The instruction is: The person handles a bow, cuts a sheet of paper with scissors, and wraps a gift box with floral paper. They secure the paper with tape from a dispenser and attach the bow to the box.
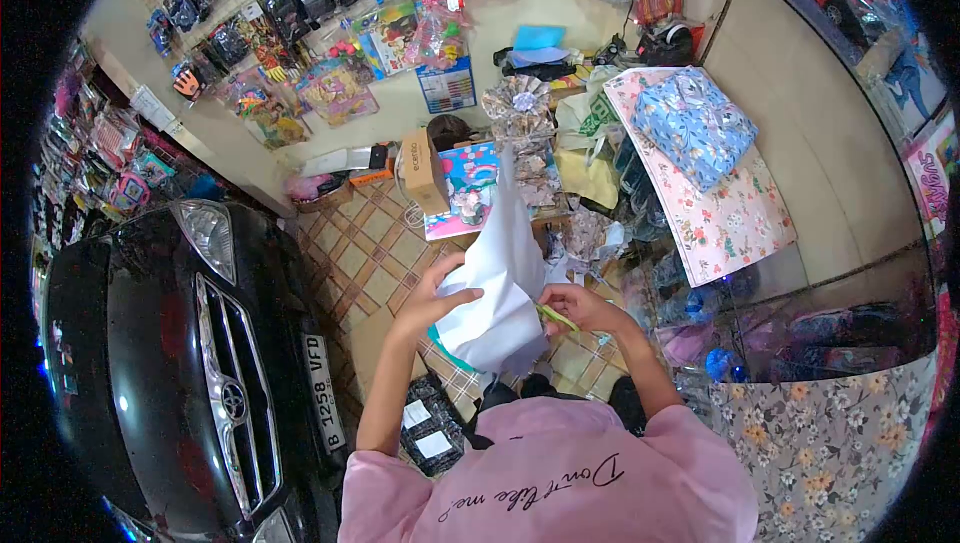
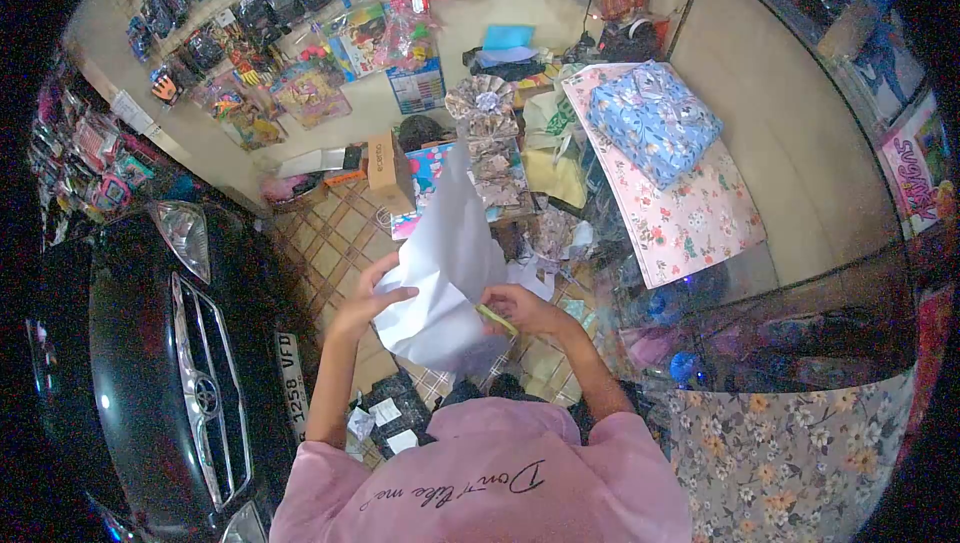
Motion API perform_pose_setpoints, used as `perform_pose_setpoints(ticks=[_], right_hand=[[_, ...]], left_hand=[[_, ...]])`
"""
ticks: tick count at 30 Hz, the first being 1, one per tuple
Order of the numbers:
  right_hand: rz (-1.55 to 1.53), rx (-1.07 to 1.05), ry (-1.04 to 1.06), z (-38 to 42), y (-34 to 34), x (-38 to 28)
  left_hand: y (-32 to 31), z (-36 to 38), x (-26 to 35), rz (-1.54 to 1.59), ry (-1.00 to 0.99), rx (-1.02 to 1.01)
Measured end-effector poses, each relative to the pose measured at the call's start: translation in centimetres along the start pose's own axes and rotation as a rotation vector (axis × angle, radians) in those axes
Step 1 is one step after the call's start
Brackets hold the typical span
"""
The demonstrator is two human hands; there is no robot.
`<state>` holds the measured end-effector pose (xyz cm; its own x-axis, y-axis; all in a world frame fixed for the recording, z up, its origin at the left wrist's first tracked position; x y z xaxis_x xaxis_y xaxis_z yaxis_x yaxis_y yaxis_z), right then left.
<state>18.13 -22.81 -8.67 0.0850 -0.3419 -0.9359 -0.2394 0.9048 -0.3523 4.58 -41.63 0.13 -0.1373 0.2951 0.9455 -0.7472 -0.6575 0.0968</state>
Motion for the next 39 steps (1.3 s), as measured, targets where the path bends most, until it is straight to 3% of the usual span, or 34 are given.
perform_pose_setpoints(ticks=[3,9,12,15,18,21,34,37,39], right_hand=[[0.168,-0.142,0.038,-0.3,0.1,-0.1],[0.039,-0.174,-0.089,-0.3,0.0,2.2],[-0.031,-0.182,0.003,-0.3,0.1,2.1],[0.028,-0.146,-0.019,-0.4,0.4,2.2],[-0.004,-0.124,0.097,-1.1,0.3,1.6],[-0.024,0.095,0.044,-0.8,0.3,1.6],[0.142,0.2,-0.084,-0.4,-0.2,-0.5],[0.177,0.209,-0.078,-0.3,-0.6,-0.9],[0.196,0.225,-0.083,-0.3,-1.0,-1.5]], left_hand=[[-1.3,0.7,1.5,0.009,0.007,-0.049],[-1.6,0.9,1.2,0.058,-0.038,-0.075],[-1.6,0.9,1.0,0.107,-0.023,-0.059],[-1.9,1.3,1.2,0.072,0.013,-0.02],[-2.1,1.2,0.4,0.072,0.011,-0.014],[-1.8,0.7,-0.5,0.059,-0.01,0.01],[-2.3,2.1,1.5,-0.061,0.012,0.024],[-1.0,1.2,0.7,-0.361,-0.173,-0.087],[-0.1,0.9,1.8,-0.548,-0.362,0.069]])
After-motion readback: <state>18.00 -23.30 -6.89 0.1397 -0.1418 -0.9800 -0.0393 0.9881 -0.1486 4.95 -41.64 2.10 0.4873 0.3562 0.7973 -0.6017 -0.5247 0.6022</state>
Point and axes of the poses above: each hand's wrist, its own z-axis away from the middle knuckle, its own y-axis out of the back of the hand, x = y × z, the point moved 4 cm from there along -z, towards the middle knuckle, and after that the axes turned 4 degrees about y, right-handed, at the moved point
